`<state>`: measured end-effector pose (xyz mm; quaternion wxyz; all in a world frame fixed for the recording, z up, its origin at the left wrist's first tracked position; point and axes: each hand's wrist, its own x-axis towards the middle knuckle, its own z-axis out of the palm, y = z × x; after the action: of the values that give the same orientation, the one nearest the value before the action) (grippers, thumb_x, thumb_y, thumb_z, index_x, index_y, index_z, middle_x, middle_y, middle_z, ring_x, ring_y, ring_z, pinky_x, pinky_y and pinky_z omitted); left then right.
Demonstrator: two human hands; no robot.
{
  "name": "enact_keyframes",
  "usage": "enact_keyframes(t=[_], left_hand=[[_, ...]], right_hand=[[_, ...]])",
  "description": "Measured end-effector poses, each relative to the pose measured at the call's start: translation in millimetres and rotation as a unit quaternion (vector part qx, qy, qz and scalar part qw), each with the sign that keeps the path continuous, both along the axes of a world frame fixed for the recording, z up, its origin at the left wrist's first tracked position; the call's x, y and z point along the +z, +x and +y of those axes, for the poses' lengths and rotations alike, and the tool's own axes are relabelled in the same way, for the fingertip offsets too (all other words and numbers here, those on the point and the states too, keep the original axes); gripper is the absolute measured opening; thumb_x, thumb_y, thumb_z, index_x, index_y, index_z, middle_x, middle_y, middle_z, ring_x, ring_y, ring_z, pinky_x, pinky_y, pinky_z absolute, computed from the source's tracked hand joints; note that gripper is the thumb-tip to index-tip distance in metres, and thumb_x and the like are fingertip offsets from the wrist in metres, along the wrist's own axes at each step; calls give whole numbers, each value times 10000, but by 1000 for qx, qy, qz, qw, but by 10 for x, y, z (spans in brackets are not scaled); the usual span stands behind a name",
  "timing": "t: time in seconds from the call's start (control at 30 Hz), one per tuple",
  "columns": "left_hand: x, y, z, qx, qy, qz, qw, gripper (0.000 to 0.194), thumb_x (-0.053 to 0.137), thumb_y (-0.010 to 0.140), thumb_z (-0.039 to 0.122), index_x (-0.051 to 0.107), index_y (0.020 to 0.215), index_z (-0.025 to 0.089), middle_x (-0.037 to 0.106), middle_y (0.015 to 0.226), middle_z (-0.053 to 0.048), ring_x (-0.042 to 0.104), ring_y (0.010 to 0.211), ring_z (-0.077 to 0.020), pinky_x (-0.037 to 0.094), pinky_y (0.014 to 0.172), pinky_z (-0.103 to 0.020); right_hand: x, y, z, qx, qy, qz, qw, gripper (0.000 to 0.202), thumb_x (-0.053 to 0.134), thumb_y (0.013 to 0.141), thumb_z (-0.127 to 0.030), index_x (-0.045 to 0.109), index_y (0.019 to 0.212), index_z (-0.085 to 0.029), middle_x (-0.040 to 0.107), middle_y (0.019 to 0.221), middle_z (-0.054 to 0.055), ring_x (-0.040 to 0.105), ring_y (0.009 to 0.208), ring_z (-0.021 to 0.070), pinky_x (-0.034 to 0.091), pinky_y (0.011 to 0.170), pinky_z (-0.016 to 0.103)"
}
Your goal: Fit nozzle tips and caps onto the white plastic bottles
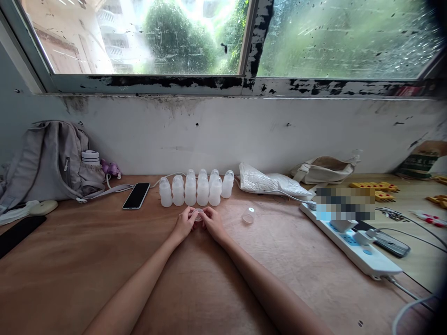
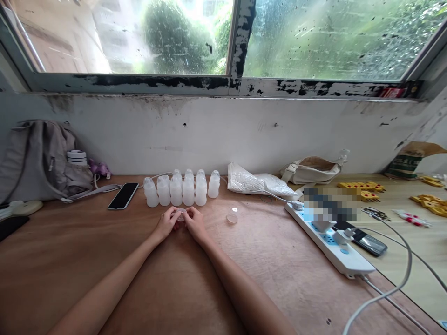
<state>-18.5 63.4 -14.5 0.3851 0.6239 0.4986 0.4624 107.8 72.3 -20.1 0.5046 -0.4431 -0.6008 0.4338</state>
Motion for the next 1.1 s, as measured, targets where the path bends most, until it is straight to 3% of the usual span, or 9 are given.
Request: enact_keyframes(t=[0.63, 1.1], left_hand=[[-19, 6, 12, 5, -18, -5, 1000, 173, 448, 767, 351, 448, 726, 183, 511, 458, 53, 463, 340, -90, 343, 329, -173], [16, 0, -17, -2, -11, 1, 1000, 150, 477, 736, 323, 414, 693, 194, 505, 439, 65, 454, 324, -87, 327, 322, -168]], right_hand=[[-36, 3, 48, -3, -10, -24, 1000, 173, 511, 710, -316, 513, 637, -159, 489, 436, -49, 422, 355, 79, 315, 365, 192], [0, 14, 47, 32, -11, -5, 999, 126, 493, 694, -248, 488, 601, -163, 462, 405, -60, 403, 334, 75, 295, 340, 179]])
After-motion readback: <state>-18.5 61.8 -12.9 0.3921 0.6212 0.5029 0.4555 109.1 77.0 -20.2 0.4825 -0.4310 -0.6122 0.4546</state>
